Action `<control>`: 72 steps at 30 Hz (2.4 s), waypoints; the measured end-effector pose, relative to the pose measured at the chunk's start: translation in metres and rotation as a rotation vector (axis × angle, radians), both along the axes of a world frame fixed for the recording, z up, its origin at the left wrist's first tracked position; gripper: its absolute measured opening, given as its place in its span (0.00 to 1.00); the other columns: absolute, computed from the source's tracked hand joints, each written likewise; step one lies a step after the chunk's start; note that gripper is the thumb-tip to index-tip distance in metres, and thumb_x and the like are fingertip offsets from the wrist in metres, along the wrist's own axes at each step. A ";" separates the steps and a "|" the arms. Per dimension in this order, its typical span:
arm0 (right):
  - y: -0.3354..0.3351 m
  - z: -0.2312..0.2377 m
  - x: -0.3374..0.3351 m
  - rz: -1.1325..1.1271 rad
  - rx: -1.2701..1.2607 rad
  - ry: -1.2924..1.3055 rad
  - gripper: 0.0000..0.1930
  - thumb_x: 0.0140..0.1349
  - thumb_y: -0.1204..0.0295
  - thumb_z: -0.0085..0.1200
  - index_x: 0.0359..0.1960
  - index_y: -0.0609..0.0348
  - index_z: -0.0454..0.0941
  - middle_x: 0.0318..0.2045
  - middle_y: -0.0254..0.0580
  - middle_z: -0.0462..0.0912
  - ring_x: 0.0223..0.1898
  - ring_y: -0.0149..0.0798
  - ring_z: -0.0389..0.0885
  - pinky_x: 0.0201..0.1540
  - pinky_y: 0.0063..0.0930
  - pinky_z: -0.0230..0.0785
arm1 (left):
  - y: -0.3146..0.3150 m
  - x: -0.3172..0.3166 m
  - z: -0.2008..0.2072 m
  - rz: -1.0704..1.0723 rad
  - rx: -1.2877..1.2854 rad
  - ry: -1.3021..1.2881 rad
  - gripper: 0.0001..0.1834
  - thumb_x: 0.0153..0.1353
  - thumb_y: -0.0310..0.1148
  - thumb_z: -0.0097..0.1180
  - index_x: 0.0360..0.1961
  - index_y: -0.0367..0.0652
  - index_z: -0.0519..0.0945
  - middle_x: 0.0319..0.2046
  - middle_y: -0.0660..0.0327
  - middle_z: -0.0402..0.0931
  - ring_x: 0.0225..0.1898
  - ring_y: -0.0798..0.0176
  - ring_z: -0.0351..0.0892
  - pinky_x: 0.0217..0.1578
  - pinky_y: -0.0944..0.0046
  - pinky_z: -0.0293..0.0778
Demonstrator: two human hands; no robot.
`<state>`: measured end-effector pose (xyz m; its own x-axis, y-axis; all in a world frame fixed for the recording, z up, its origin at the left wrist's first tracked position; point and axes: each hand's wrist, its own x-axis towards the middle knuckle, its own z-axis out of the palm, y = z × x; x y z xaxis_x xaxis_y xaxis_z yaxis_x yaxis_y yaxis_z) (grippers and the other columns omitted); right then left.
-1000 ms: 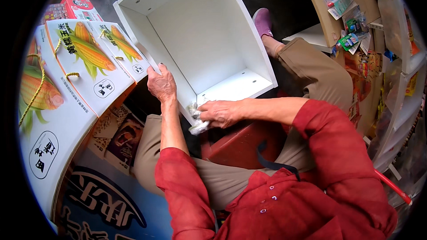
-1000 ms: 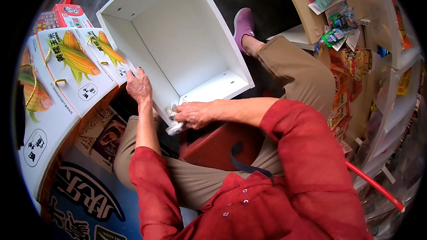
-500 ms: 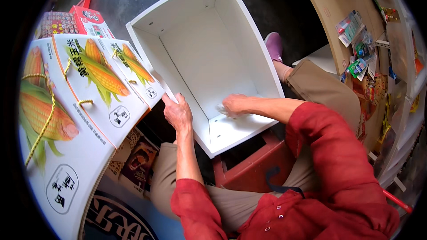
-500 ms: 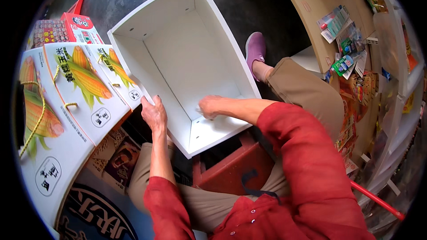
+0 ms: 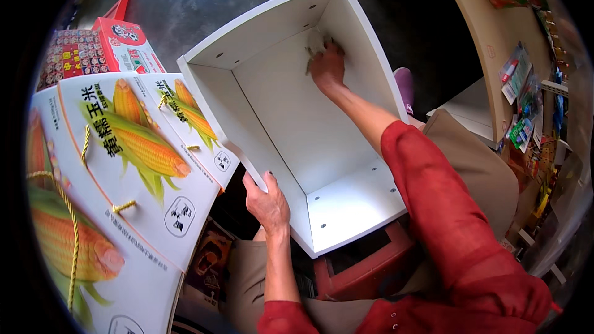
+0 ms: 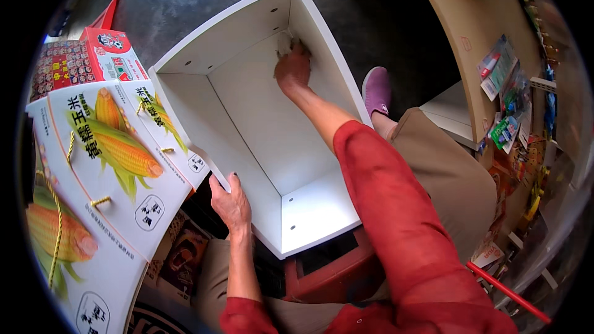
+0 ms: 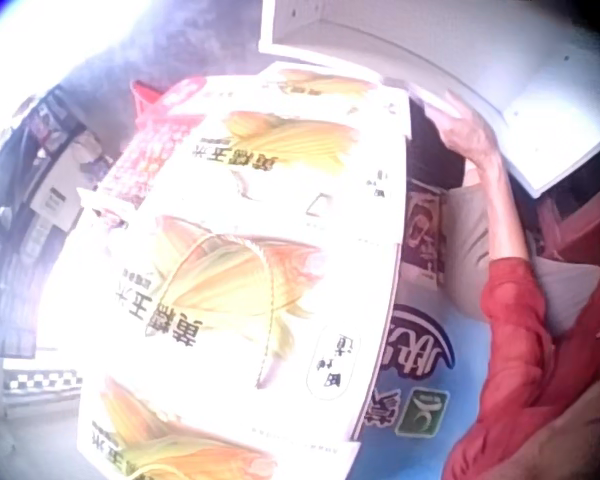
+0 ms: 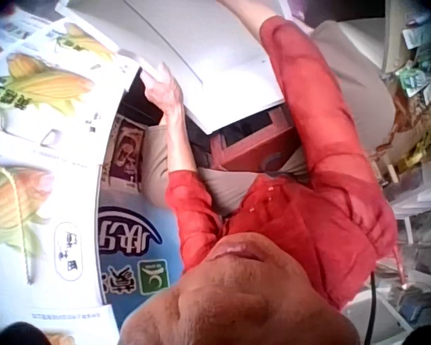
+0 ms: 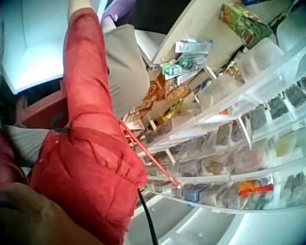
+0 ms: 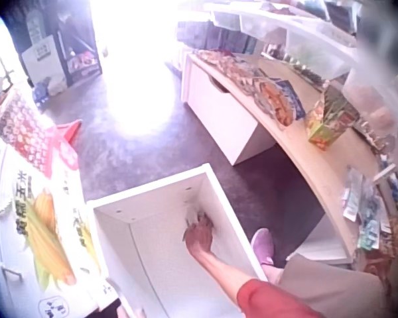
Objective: The person wipes the inside of a white shelf unit with a cloth while sitting on the floor. They then pick up various packaged items, including toothbrushes and toothpaste, from a nearby shelf and place them into the cleaned unit.
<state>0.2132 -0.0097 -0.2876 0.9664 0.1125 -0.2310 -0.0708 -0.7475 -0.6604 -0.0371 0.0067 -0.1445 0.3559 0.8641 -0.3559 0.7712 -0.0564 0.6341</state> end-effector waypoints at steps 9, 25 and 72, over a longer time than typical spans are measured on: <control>0.067 -0.083 0.018 0.194 -0.324 -0.411 0.28 0.46 0.69 0.51 0.48 0.72 0.59 0.51 0.53 0.61 0.53 0.54 0.58 0.59 0.39 0.46 | -0.001 0.000 -0.002 0.049 -0.092 0.006 0.15 0.57 0.27 0.48 0.45 0.32 0.68 0.34 0.50 0.76 0.34 0.54 0.76 0.38 0.61 0.70; -0.052 -0.025 -0.155 1.130 -0.104 0.068 0.19 0.45 0.74 0.47 0.43 0.54 0.73 0.49 0.45 0.67 0.52 0.49 0.63 0.55 0.44 0.56 | 0.002 -0.001 -0.003 0.041 -0.085 0.021 0.15 0.56 0.29 0.49 0.43 0.33 0.69 0.35 0.47 0.75 0.36 0.46 0.76 0.38 0.57 0.70; -0.105 -0.021 -0.173 1.213 -0.417 0.870 0.21 0.38 0.67 0.54 0.38 0.57 0.74 0.40 0.47 0.75 0.42 0.47 0.75 0.40 0.38 0.69 | 0.003 0.004 -0.002 -0.003 -0.022 0.027 0.15 0.59 0.35 0.48 0.42 0.34 0.70 0.32 0.47 0.76 0.35 0.46 0.76 0.36 0.55 0.69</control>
<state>0.0401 -0.1149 -0.3087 -0.0980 0.4890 -0.8668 0.4547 -0.7527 -0.4761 -0.0333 0.0095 -0.1467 0.3490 0.8546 -0.3844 0.7876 -0.0452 0.6145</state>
